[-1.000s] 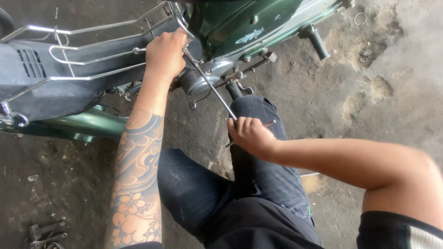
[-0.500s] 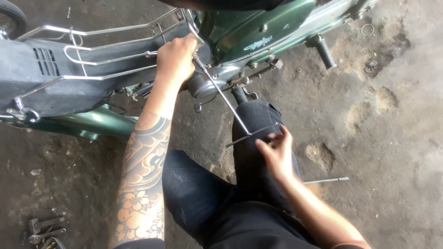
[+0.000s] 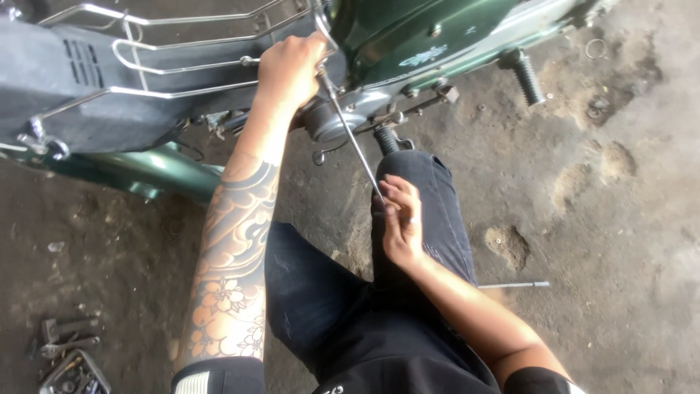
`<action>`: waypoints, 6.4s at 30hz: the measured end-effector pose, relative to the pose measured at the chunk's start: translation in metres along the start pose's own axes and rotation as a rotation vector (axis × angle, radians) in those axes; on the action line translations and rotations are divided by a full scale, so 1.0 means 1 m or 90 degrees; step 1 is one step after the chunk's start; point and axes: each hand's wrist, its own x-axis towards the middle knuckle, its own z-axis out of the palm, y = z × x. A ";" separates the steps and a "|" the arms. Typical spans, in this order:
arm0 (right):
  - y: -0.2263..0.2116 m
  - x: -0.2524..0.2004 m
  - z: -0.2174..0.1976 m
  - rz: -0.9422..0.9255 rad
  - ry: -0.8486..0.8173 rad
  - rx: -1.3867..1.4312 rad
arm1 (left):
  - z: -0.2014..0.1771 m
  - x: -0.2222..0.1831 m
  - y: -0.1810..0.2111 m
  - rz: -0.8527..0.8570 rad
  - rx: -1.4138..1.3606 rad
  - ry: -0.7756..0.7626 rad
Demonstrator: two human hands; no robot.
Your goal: Repairing a motorcycle by loosening and tightening bolts using a T-handle wrench and a spanner.
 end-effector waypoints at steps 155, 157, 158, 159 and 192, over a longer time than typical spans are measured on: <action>0.065 -0.038 -0.188 0.560 0.295 -0.221 | -0.061 -0.005 0.013 -0.085 -0.167 -0.273; 0.032 -0.037 -0.175 0.247 0.121 -0.301 | -0.063 -0.003 0.012 -0.130 -0.148 -0.286; 0.014 -0.027 -0.161 0.246 0.123 -0.302 | -0.058 -0.002 0.010 -0.128 -0.148 -0.284; -0.004 -0.018 -0.147 0.156 0.088 -0.242 | -0.054 -0.001 0.008 -0.102 -0.130 -0.260; -0.039 -0.025 -0.069 0.269 -0.038 0.005 | -0.021 -0.013 -0.008 -0.004 -0.077 -0.117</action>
